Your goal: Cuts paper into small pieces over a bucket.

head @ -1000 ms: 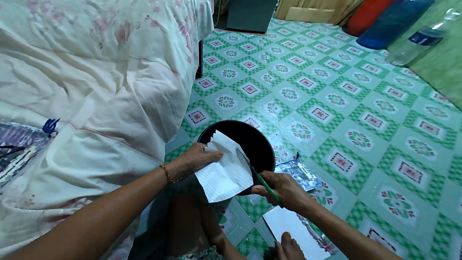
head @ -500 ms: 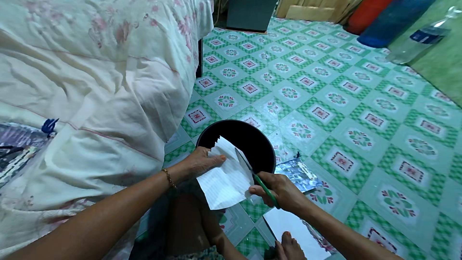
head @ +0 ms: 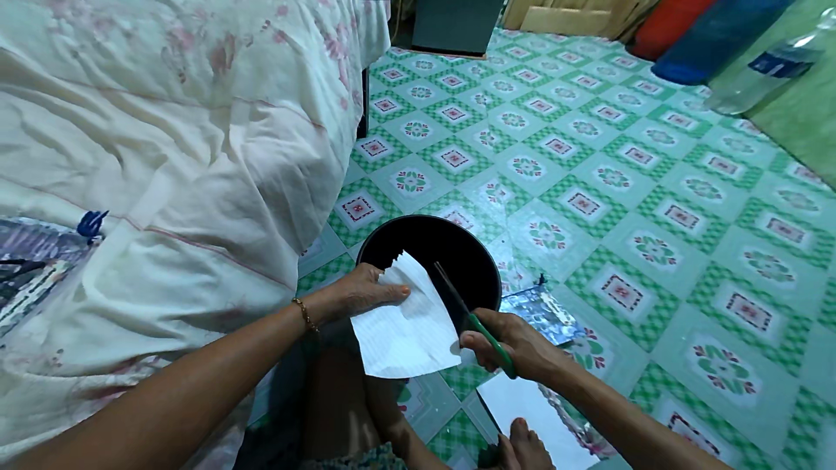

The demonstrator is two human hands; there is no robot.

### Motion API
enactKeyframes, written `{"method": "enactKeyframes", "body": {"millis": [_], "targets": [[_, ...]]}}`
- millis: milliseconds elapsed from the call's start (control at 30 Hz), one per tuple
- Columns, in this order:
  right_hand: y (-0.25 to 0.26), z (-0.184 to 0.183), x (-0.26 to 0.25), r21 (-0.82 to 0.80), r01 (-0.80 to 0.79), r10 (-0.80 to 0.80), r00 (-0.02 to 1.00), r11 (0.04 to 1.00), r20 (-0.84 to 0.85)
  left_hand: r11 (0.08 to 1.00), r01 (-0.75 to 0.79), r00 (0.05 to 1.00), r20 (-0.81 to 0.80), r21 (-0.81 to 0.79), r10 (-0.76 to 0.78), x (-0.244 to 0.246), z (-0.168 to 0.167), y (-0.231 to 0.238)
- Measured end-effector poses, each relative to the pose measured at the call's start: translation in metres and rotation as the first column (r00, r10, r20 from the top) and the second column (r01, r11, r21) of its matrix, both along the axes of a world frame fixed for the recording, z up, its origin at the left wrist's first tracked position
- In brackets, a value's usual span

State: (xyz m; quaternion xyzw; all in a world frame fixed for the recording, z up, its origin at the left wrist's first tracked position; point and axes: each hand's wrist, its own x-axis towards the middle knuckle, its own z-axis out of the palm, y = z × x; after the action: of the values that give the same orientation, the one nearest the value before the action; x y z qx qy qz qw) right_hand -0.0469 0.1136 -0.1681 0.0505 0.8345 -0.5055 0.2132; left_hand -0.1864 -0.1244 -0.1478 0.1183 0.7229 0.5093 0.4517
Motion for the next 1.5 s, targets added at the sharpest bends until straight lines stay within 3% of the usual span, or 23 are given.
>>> {"method": "enactKeyframes", "body": {"millis": [133, 267, 600, 933, 1500], "targets": [[0.005, 0.004, 0.0, 0.153, -0.163, 0.157, 0.986, 0.975, 0.053, 0.996, 0.08, 0.996, 0.029, -0.034, -0.079, -0.003, 0.005, -0.002], [-0.001, 0.002, -0.001, 0.153, -0.235, 0.221, 0.97, 0.96, 0.105, 0.983, 0.181, 0.983, 0.039, -0.016, -0.18, -0.003, 0.004, -0.003], [-0.005, 0.006, 0.002, 0.086, -0.113, 0.117, 0.992, 0.99, -0.044, 0.979, 0.202, 0.979, 0.04, -0.034, -0.201, -0.006, 0.007, -0.004], [-0.008, 0.008, -0.001, 0.018, -0.142, 0.14, 0.987, 0.99, 0.072, 0.96, 0.265, 0.963, 0.065, -0.091, -0.26, -0.004, 0.006, -0.003], [-0.01, 0.005, -0.002, -0.095, -0.089, 0.094, 0.994, 0.992, 0.054, 0.95, 0.293, 0.956, 0.046, -0.11, -0.29, 0.002, 0.009, -0.001]]}}
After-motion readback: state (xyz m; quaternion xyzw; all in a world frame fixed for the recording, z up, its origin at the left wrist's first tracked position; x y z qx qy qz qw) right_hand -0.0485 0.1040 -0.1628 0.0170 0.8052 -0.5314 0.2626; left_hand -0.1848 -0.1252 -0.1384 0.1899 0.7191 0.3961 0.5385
